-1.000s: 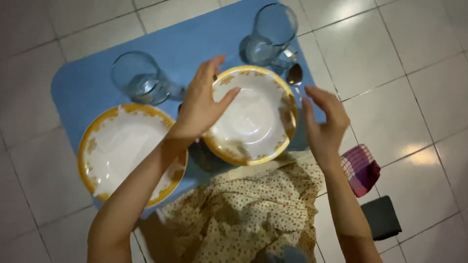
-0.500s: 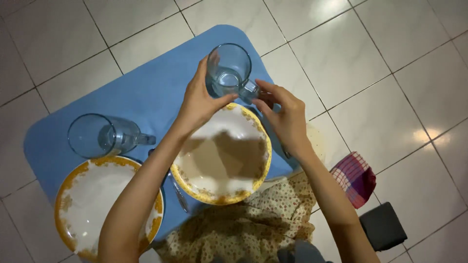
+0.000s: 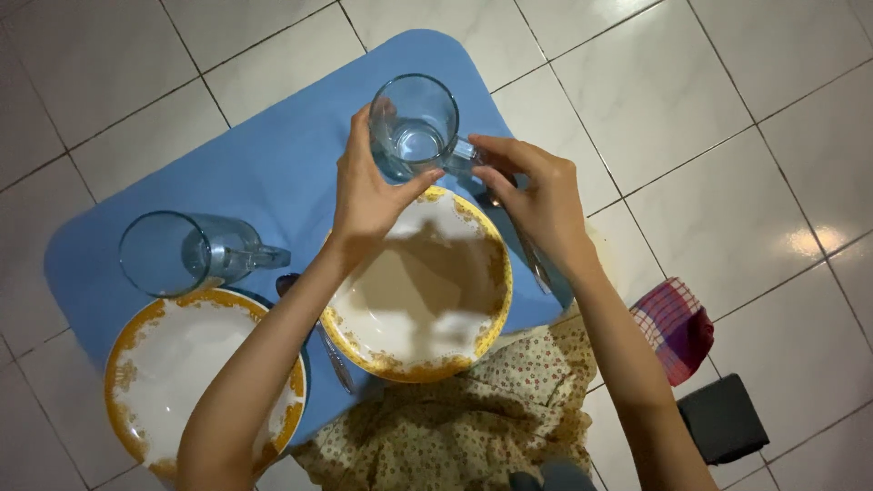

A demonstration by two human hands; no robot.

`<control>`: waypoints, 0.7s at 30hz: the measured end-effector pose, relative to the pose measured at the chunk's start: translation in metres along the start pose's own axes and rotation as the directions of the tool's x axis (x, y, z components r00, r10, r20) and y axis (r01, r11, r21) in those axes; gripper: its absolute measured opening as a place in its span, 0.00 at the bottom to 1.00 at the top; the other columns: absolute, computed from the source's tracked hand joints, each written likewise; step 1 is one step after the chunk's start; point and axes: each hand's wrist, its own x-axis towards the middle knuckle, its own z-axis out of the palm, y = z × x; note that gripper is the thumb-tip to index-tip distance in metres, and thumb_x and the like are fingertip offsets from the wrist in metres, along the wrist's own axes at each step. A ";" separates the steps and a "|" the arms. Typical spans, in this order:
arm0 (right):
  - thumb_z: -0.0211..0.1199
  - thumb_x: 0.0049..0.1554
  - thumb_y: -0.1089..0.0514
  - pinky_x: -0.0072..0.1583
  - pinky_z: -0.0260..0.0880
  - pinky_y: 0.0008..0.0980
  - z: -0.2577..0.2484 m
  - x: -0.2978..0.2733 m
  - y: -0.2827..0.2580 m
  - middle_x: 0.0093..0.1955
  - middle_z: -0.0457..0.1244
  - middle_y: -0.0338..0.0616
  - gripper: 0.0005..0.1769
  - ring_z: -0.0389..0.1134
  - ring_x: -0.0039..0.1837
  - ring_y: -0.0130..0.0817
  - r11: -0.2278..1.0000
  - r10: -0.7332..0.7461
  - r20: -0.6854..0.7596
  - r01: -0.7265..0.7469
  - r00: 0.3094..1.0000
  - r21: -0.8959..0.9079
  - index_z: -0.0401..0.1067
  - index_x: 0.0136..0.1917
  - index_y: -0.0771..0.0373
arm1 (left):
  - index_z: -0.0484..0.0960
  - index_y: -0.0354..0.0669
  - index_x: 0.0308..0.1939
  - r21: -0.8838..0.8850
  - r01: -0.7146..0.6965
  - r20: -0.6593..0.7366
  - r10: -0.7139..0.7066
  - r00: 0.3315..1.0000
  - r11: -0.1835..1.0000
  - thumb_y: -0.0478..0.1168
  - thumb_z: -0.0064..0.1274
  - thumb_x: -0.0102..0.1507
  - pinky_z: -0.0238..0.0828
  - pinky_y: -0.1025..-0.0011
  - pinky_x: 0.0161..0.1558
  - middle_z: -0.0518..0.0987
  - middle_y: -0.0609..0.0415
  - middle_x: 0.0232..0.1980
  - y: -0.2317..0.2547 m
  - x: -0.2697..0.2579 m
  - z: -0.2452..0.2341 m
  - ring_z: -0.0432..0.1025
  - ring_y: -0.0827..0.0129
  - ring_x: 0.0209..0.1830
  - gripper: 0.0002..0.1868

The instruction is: The person arranges two plates, two glasses, and two spoons on a blue tray. They repeatedly reposition the items to achieve a symmetrical layout, handling each object individually and adjusting placement multiple times.

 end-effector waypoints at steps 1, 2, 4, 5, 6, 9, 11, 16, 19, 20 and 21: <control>0.74 0.56 0.64 0.52 0.75 0.42 -0.001 -0.001 -0.005 0.46 0.72 0.49 0.18 0.76 0.48 0.49 1.000 -0.002 0.004 0.002 1.000 -0.005 0.78 0.60 0.58 | 0.60 0.44 0.72 0.004 -0.004 0.000 0.004 1.000 1.000 0.43 0.80 0.52 0.65 0.44 0.68 0.72 0.34 0.67 0.005 -0.001 -0.001 0.67 0.36 0.69 0.52; 0.73 0.57 0.64 0.52 0.75 0.41 -0.003 -0.002 -0.009 0.46 0.72 0.49 0.18 0.76 0.48 0.49 1.000 -0.005 0.008 0.005 1.000 -0.011 0.78 0.61 0.57 | 0.60 0.44 0.72 0.009 -0.007 0.000 0.007 1.000 1.000 0.43 0.79 0.53 0.65 0.45 0.69 0.72 0.35 0.68 0.010 -0.003 -0.001 0.67 0.37 0.69 0.52; 0.73 0.57 0.64 0.52 0.75 0.41 -0.002 -0.002 -0.006 0.47 0.72 0.48 0.18 0.76 0.48 0.49 1.000 -0.011 0.012 0.011 1.000 -0.013 0.78 0.61 0.57 | 0.60 0.43 0.72 0.025 -0.018 -0.002 0.018 1.000 1.000 0.44 0.79 0.53 0.65 0.44 0.69 0.72 0.35 0.68 0.011 -0.004 -0.001 0.67 0.37 0.70 0.51; 0.73 0.58 0.64 0.52 0.75 0.42 -0.002 -0.002 -0.004 0.48 0.72 0.48 0.18 0.76 0.49 0.49 1.000 -0.019 0.015 0.019 1.000 -0.015 0.78 0.62 0.57 | 0.60 0.43 0.72 0.043 -0.031 -0.004 0.031 1.000 0.999 0.44 0.79 0.54 0.65 0.44 0.69 0.71 0.35 0.68 0.012 -0.004 -0.001 0.66 0.36 0.70 0.51; 0.73 0.58 0.64 0.52 0.75 0.42 -0.003 -0.002 -0.003 0.48 0.72 0.48 0.18 0.76 0.49 0.49 1.000 -0.018 0.014 0.018 1.000 -0.016 0.78 0.62 0.57 | 0.60 0.43 0.72 0.042 -0.031 -0.003 0.031 1.000 0.999 0.44 0.79 0.54 0.65 0.44 0.69 0.71 0.35 0.68 0.010 -0.005 0.000 0.66 0.36 0.70 0.51; 0.71 0.59 0.65 0.52 0.75 0.44 -0.006 -0.004 -0.003 0.48 0.72 0.52 0.18 0.75 0.50 0.53 0.999 -0.035 0.027 0.035 0.999 -0.005 0.77 0.63 0.60 | 0.55 0.41 0.75 -0.022 -0.047 0.006 0.047 0.999 0.999 0.39 0.77 0.56 0.60 0.40 0.71 0.67 0.30 0.71 0.003 -0.009 0.001 0.61 0.32 0.73 0.53; 0.68 0.61 0.65 0.51 0.74 0.52 -0.011 -0.007 -0.004 0.50 0.70 0.61 0.19 0.74 0.51 0.59 0.998 -0.065 0.055 0.065 0.996 -0.004 0.74 0.65 0.65 | 0.42 0.39 0.81 -0.020 -0.073 0.032 0.074 0.997 0.997 0.39 0.80 0.55 0.48 0.39 0.78 0.49 0.25 0.81 -0.004 -0.014 0.003 0.47 0.27 0.80 0.66; 0.67 0.61 0.66 0.55 0.74 0.45 -0.038 -0.043 -0.008 0.56 0.71 0.51 0.14 0.73 0.55 0.53 0.979 -0.091 0.015 0.092 0.996 -0.184 0.78 0.61 0.61 | 0.53 0.38 0.75 -0.006 -0.049 -0.138 0.047 0.989 0.999 0.40 0.71 0.61 0.53 0.48 0.76 0.58 0.36 0.73 0.036 -0.062 0.010 0.56 0.40 0.76 0.48; 0.67 0.60 0.66 0.55 0.74 0.45 -0.043 -0.079 -0.001 0.53 0.71 0.52 0.11 0.73 0.53 0.52 0.961 -0.041 0.008 0.041 0.999 -0.273 0.80 0.57 0.63 | 0.67 0.38 0.65 0.077 -0.210 -0.109 0.217 0.970 0.975 0.38 0.62 0.64 0.62 0.50 0.70 0.70 0.43 0.64 0.043 -0.084 0.020 0.67 0.44 0.68 0.29; 0.68 0.60 0.65 0.55 0.74 0.44 -0.043 -0.092 0.003 0.51 0.70 0.53 0.11 0.73 0.51 0.50 0.950 -0.011 0.008 0.013 1.000 -0.311 0.80 0.57 0.64 | 0.74 0.38 0.61 0.126 -0.383 0.000 0.386 0.923 0.915 0.36 0.59 0.64 0.65 0.50 0.67 0.75 0.44 0.60 0.042 -0.091 0.024 0.70 0.45 0.65 0.21; 0.68 0.60 0.65 0.55 0.74 0.44 -0.042 -0.103 0.005 0.51 0.70 0.53 0.11 0.73 0.51 0.50 0.950 -0.005 0.006 0.007 1.000 -0.312 0.80 0.57 0.64 | 0.74 0.38 0.61 0.122 -0.382 0.005 0.384 0.923 0.916 0.36 0.59 0.64 0.65 0.50 0.67 0.75 0.44 0.60 0.046 -0.092 0.031 0.70 0.45 0.65 0.21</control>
